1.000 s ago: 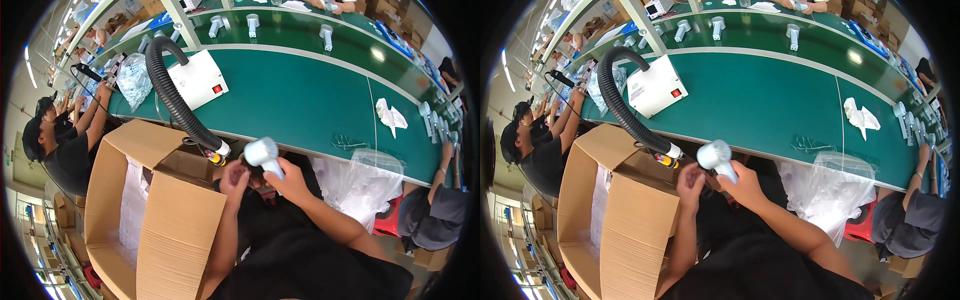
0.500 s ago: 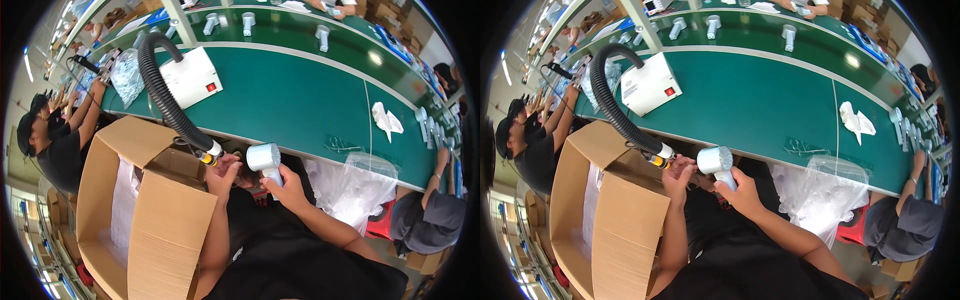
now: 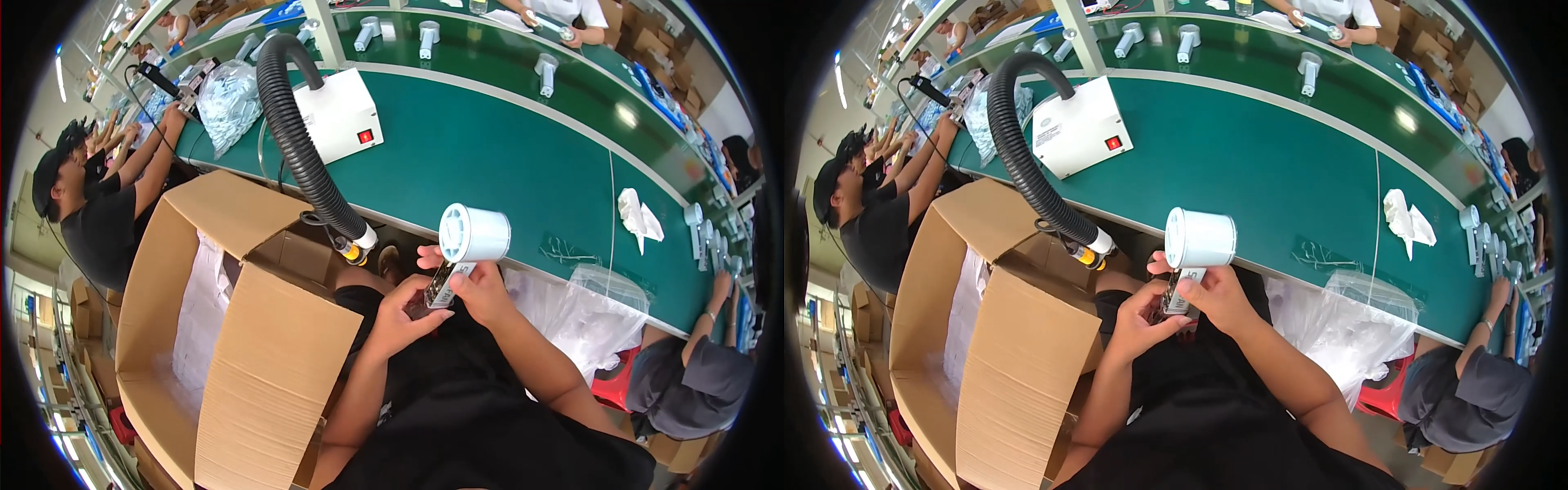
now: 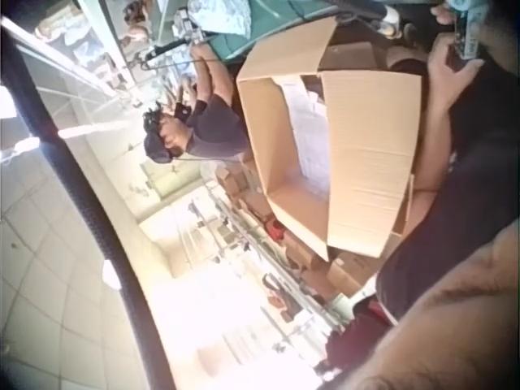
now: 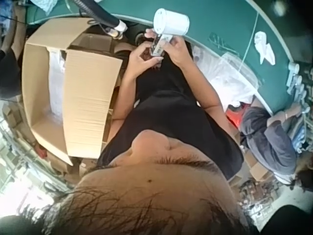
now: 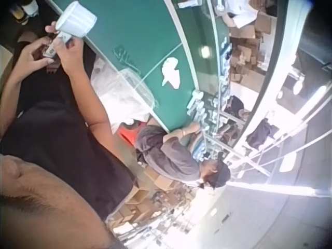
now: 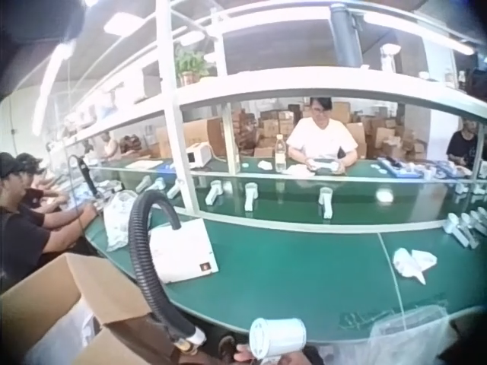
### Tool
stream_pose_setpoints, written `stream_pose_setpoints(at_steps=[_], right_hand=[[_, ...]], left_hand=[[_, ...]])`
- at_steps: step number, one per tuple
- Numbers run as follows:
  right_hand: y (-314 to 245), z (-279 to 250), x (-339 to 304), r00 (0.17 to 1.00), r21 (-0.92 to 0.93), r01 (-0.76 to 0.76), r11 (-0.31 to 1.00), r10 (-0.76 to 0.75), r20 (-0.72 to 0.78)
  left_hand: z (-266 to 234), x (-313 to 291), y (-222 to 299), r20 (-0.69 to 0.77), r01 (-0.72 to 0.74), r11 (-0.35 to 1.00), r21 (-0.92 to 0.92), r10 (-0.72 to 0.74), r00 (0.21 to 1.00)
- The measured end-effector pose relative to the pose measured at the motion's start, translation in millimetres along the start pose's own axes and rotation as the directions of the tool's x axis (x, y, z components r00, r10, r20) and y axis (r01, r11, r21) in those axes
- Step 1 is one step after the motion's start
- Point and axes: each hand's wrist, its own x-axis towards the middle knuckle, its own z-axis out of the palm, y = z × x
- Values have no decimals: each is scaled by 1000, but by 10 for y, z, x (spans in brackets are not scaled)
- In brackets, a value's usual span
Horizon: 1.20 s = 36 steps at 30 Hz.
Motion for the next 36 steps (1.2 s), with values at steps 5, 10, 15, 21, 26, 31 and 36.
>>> stream_pose_setpoints(at_steps=[5,10,15,21,26,31,36], right_hand=[[-45,-107,-33,972,-498,102,861,19,232],[23,-33,-319,996,-463,-44,885,74,46],[-241,31,-427,979,-530,-136,837,194,56],[-99,-454,-655,722,-202,-627,752,659,210],[113,-659,-870,659,-631,-534,563,745,107],[0,-529,-803,488,-813,-479,332,870,67],[194,-283,-708,346,-837,-518,177,938,-16]], left_hand=[[34,10,111,-121,-24,967,-253,-7,993],[66,-27,129,-158,65,953,-297,-116,981],[144,-178,200,-217,-95,908,-408,5,976],[-59,-121,-99,16,276,726,-630,-343,939],[72,-404,-430,149,437,731,-523,-427,892],[55,-576,-439,204,491,702,-515,-456,866],[119,-721,-1101,245,643,430,-634,-676,695]])
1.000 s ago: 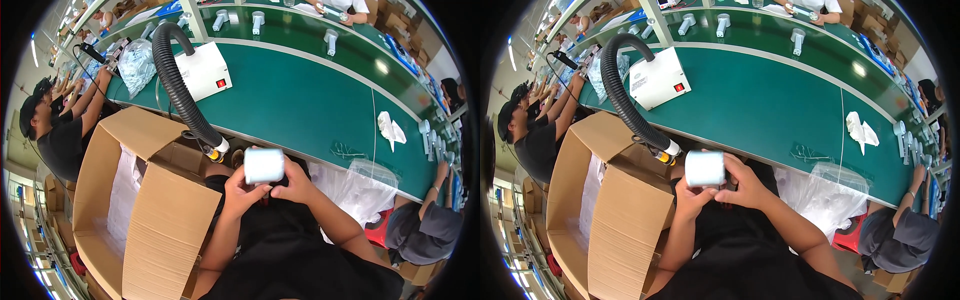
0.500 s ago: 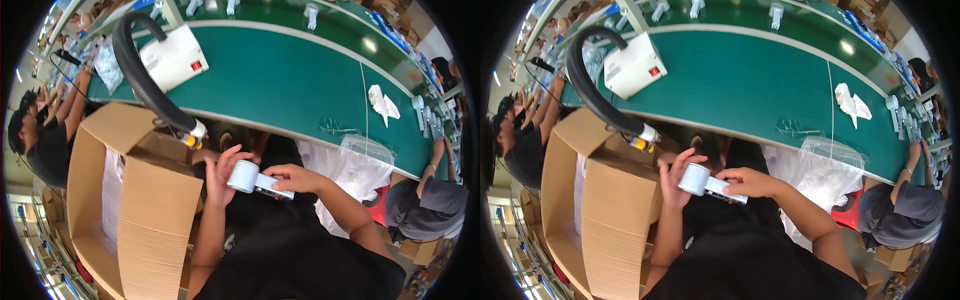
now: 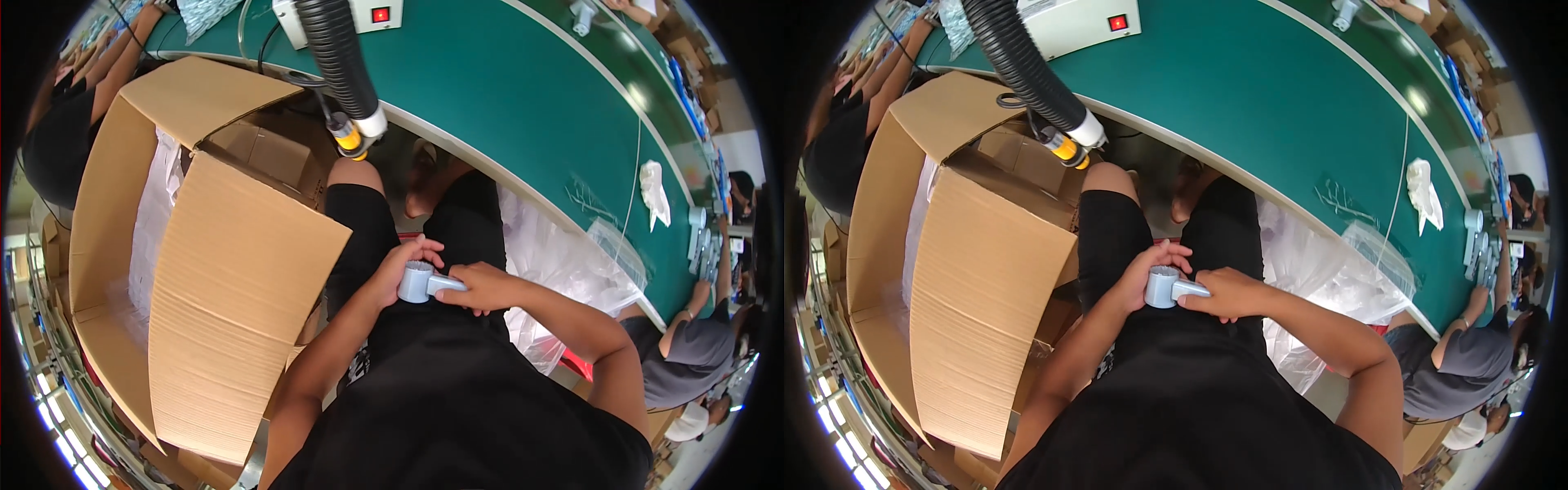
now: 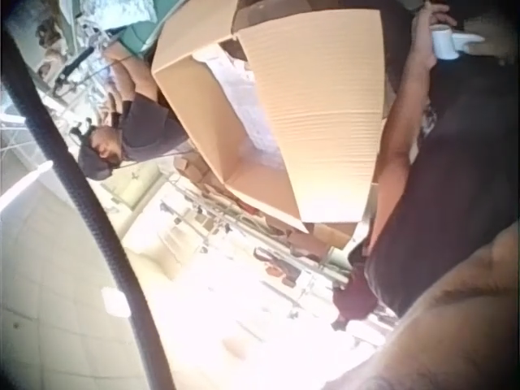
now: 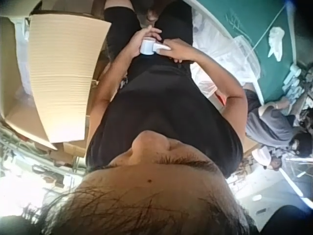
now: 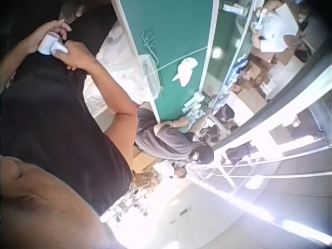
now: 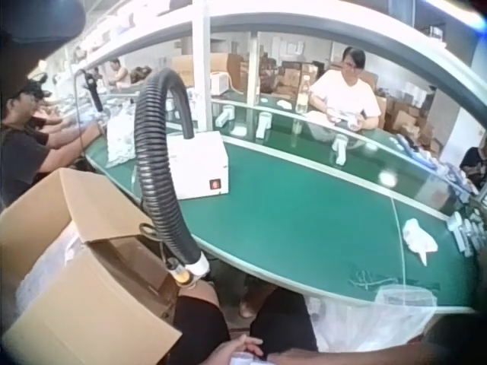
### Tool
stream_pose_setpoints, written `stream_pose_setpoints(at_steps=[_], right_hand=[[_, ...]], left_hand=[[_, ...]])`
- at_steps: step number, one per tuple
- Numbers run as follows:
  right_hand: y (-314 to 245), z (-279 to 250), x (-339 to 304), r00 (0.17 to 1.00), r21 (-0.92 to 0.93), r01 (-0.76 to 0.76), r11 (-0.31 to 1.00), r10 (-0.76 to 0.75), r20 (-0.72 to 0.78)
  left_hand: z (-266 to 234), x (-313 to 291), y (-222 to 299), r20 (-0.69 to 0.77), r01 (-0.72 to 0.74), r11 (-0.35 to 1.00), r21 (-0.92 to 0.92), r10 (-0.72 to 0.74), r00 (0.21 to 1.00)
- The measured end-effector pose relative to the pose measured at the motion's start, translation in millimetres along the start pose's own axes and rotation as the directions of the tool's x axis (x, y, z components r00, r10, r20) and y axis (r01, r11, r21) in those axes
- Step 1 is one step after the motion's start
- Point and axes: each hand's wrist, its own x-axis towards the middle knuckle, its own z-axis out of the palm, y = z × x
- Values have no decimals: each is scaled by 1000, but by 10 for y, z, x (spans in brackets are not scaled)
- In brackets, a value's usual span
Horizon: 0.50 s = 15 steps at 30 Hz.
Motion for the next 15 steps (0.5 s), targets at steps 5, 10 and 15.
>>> stream_pose_setpoints(at_steps=[5,10,15], right_hand=[[-167,0,206,999,-84,-38,996,37,-10],[-144,94,362,990,-289,14,957,-53,-127],[-244,-22,504,990,-221,59,973,-85,-110]], left_hand=[[-140,-5,-34,-36,-129,985,112,133,990],[-245,-15,26,-52,-105,991,77,109,993],[-361,-3,152,-105,-155,970,189,177,979]])
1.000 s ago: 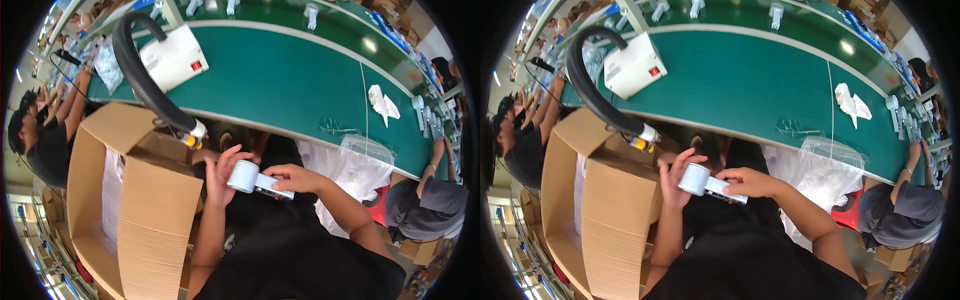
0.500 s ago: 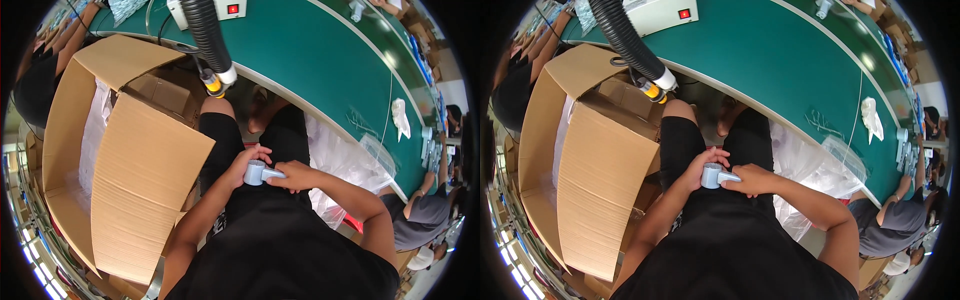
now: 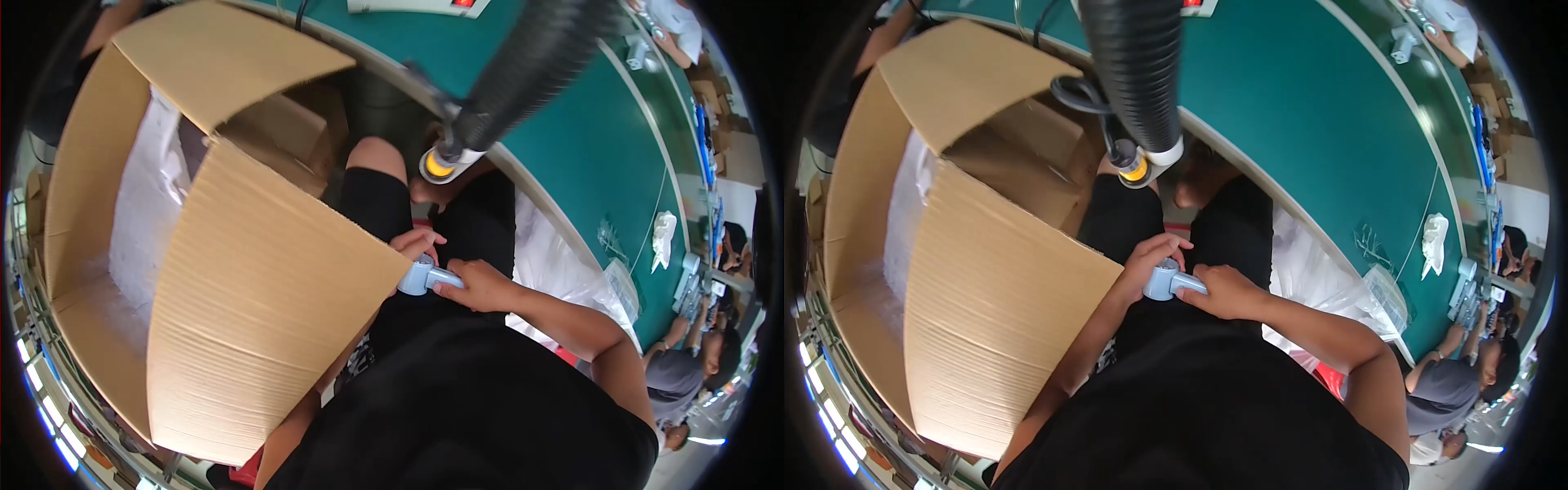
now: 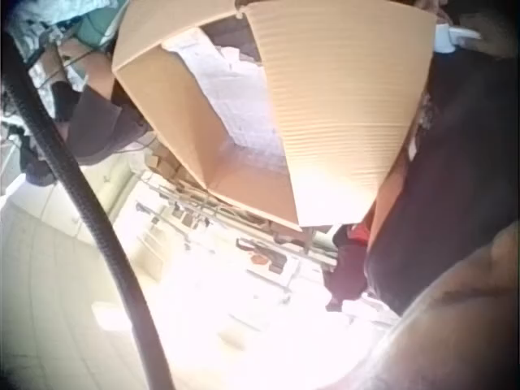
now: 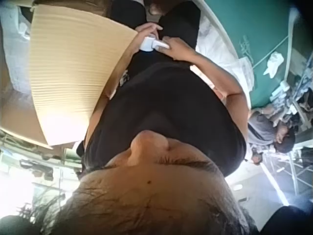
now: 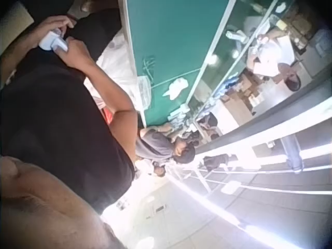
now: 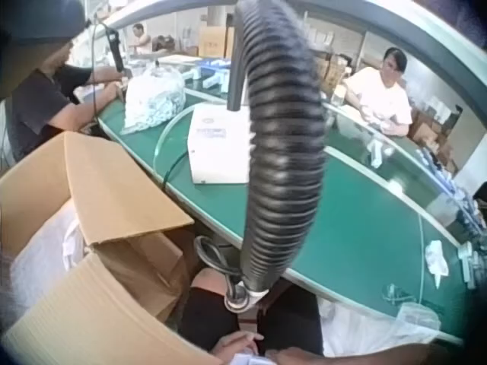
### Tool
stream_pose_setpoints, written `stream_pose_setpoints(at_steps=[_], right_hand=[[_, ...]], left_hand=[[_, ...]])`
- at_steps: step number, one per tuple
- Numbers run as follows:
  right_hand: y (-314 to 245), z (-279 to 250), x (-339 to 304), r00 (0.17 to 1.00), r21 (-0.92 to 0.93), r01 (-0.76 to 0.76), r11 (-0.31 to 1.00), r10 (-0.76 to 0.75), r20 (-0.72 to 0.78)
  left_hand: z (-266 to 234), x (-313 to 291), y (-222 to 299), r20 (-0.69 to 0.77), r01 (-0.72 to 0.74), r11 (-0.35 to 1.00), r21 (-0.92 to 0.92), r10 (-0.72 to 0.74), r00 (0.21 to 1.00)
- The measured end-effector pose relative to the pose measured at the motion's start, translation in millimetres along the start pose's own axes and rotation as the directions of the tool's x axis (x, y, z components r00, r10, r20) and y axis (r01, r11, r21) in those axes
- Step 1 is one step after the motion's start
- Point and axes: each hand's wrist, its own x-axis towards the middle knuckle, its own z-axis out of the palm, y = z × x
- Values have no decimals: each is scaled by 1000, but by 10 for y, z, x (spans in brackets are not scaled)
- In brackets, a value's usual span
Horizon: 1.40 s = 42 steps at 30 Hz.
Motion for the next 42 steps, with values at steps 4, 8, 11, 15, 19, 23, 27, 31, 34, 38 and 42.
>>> stream_pose_setpoints(at_steps=[4,8,11,15,19,23,27,31,34,38,42], right_hand=[[108,-125,-199,998,155,-13,988,2,71],[180,-407,-716,986,44,145,989,-148,74],[131,-1113,-1464,959,314,249,916,-186,-215],[585,-2170,-2229,373,66,330,942,-65,-926],[1557,-3216,-2269,-26,177,-142,974,175,-984],[1996,-4073,-1717,-11,305,-462,833,339,-941],[2315,-4266,-1322,51,367,-528,766,459,-887],[2417,-4242,-1857,123,229,-513,828,335,-934],[2149,-3797,-2377,248,-17,-224,974,40,-968],[1678,-2787,-3325,607,163,-211,964,260,-751],[2018,-2141,-3101,520,-203,-528,825,125,-845]], left_hand=[[170,44,35,35,-28,998,-56,30,999],[468,-264,192,159,-10,930,-369,73,985],[238,-370,86,-35,-123,919,-375,119,992],[36,-584,180,-42,-207,909,-361,206,978],[-144,-415,177,-94,-172,868,-465,145,985],[23,-194,256,-74,-130,909,-397,109,991],[155,21,257,-17,-16,929,-369,11,1000],[216,67,184,-21,-87,968,-236,85,996],[283,45,238,-136,-127,989,-80,115,984],[451,76,352,-136,-87,983,159,109,985],[596,313,301,-4,-131,980,147,133,991]])
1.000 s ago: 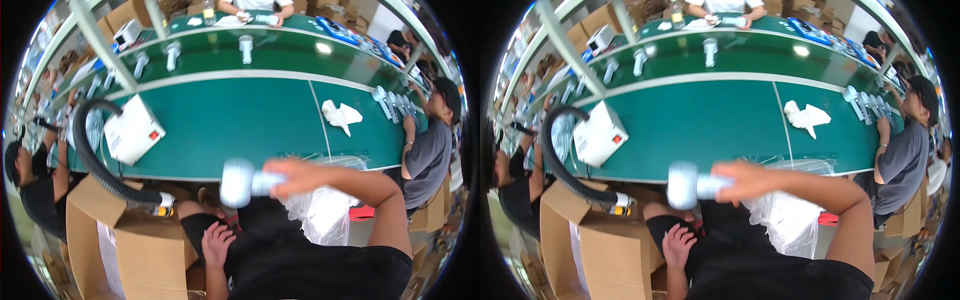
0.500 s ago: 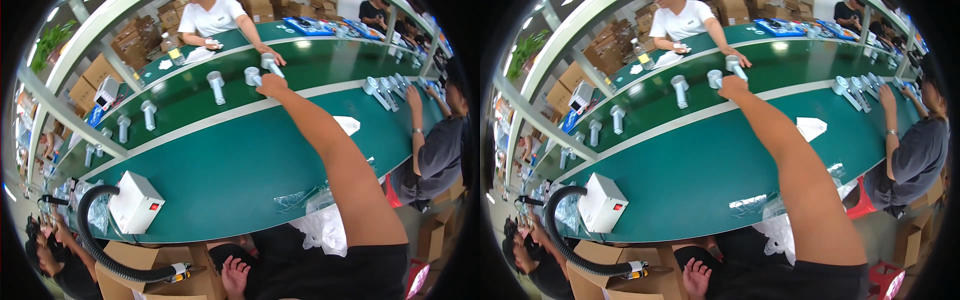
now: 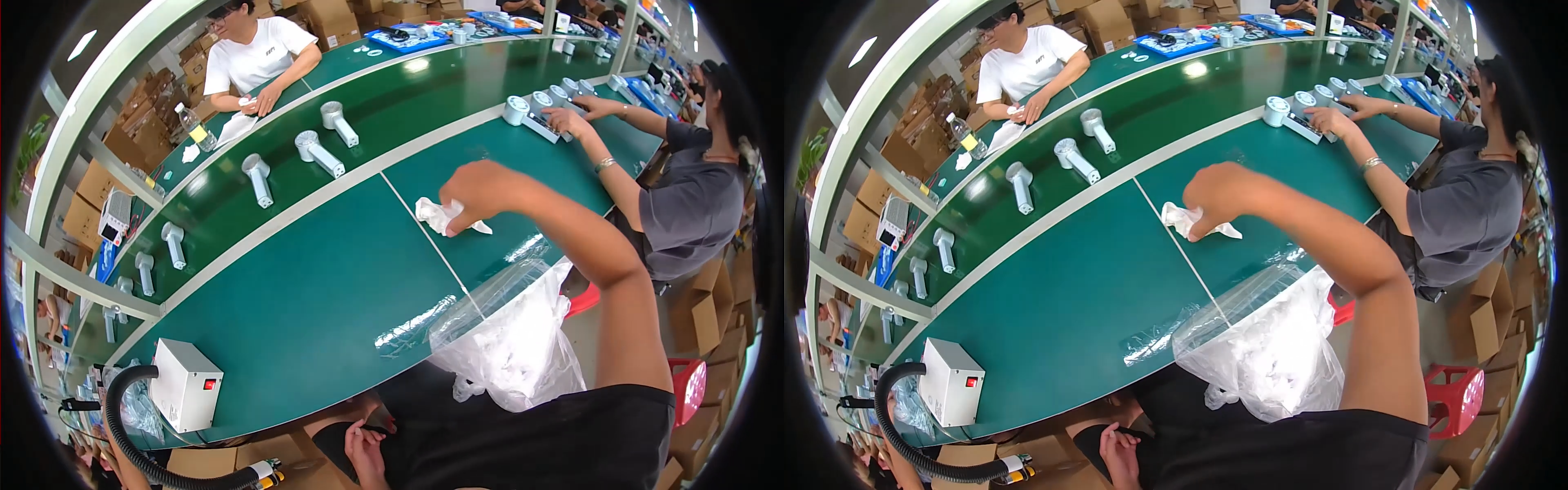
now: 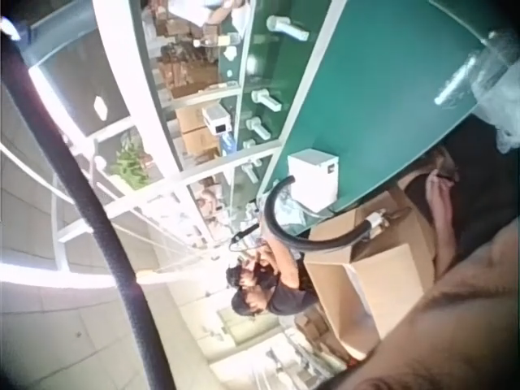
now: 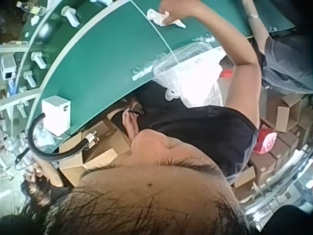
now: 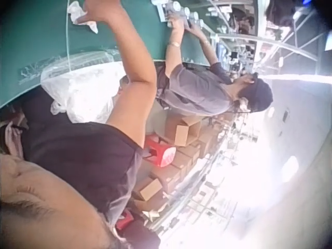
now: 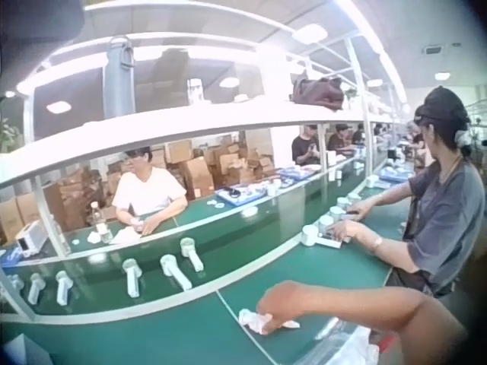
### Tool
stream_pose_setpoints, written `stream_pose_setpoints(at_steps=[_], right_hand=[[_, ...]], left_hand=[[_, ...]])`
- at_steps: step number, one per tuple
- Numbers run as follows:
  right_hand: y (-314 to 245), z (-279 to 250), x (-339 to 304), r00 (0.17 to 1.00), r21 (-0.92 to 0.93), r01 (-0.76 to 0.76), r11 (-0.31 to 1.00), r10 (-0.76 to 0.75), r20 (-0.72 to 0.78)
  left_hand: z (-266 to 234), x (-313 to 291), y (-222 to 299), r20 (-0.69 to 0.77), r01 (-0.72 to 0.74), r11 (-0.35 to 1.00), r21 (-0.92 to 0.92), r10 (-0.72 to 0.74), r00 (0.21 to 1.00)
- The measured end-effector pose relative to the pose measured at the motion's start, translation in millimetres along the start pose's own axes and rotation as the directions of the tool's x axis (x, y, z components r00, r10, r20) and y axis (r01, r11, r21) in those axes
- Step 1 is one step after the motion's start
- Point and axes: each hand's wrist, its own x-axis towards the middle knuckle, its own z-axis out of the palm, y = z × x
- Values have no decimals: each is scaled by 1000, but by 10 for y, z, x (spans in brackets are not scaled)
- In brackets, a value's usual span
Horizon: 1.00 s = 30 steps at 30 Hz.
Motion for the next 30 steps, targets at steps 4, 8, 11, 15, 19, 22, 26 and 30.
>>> stream_pose_setpoints(at_steps=[4,8,11,15,19,22,26,30], right_hand=[[185,-473,594,900,151,72,986,1,-436],[-160,-1265,836,959,535,90,840,72,-274],[-236,-1284,1027,907,639,225,735,82,-413],[-361,-1357,1342,909,798,182,574,211,-359],[-502,-1337,1824,929,881,172,441,224,-294],[-245,-1345,2244,939,922,143,361,245,-241],[-416,-1363,2958,921,966,112,232,340,-188],[-453,-1313,3474,766,913,408,10,541,-348]], left_hand=[[-23,27,-5,-19,-14,1000,-15,14,1000],[-246,-96,-6,-87,-54,993,-101,45,995],[-414,-109,-86,-136,-101,973,-205,74,988],[-417,-88,-43,-145,-19,975,-221,-14,989],[-475,-84,-49,-175,-2,957,-290,-51,983],[-480,1,-131,-102,-25,946,-322,-9,995],[-392,36,-121,-100,30,916,-401,-76,992],[-563,2,-169,-43,90,905,-415,-119,992]])
